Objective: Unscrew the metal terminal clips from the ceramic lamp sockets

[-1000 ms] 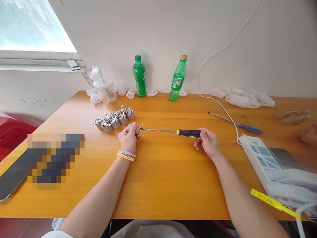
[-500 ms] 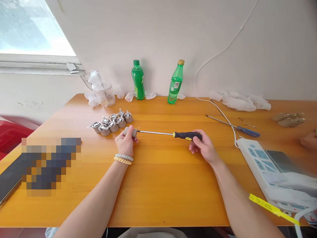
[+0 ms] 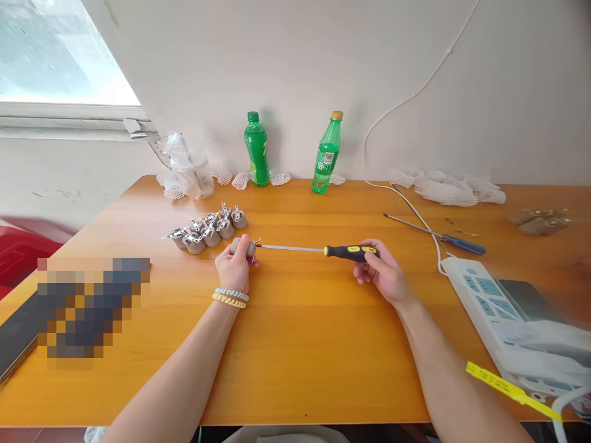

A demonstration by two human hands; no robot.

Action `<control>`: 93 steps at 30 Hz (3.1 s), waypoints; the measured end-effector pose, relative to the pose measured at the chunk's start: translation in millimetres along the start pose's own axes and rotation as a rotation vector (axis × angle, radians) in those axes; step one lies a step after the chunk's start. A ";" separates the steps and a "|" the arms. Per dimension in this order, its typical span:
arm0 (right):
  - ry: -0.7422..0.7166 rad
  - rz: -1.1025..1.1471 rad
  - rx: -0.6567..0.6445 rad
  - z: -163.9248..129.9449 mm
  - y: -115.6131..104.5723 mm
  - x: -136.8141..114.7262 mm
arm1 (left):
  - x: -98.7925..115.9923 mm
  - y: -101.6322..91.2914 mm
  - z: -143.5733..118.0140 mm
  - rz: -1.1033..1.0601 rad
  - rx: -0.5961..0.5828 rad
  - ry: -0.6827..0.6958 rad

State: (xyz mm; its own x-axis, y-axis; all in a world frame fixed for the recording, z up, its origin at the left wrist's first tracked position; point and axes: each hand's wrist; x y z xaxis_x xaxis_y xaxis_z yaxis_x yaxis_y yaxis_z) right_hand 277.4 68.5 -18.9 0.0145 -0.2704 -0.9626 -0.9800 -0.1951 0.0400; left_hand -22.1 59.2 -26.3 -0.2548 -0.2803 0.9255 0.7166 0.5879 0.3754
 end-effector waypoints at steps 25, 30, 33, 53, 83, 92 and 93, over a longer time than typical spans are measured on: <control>0.022 -0.058 0.069 2.5 2.8 1.0 | -0.5 -1.9 1.1 0.030 -0.009 0.014; 0.009 0.027 0.006 -1.4 4.7 -4.3 | 3.8 0.4 0.7 0.034 0.010 -0.018; -0.046 -0.021 0.033 -2.6 4.7 -4.2 | 5.4 2.1 0.0 0.031 0.018 -0.023; 0.030 -0.102 0.096 -1.3 7.3 1.0 | 2.0 -2.6 3.8 0.074 0.015 0.036; 0.013 0.009 -0.027 -2.7 4.7 -0.4 | 2.0 -1.2 4.2 0.081 0.032 0.031; -0.021 -0.179 0.126 -0.2 7.2 0.6 | 0.5 -1.9 4.1 0.080 0.020 0.028; -0.028 -0.194 0.151 0.4 7.2 0.9 | 0.5 -1.8 4.0 0.079 0.015 0.026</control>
State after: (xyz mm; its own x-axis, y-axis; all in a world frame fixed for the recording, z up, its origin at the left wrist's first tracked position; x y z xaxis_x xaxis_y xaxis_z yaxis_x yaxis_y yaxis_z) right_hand 270.3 67.3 -19.6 0.2020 -0.2149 -0.9555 -0.9779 -0.0975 -0.1848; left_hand -26.1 61.0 -26.3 -0.1812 -0.2520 0.9506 0.7242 0.6198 0.3023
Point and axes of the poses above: each hand's wrist, its own z-axis towards the middle knuckle, its own y-axis out of the palm, x = y × z, and after that the axes turned 12 degrees about y, right-handed
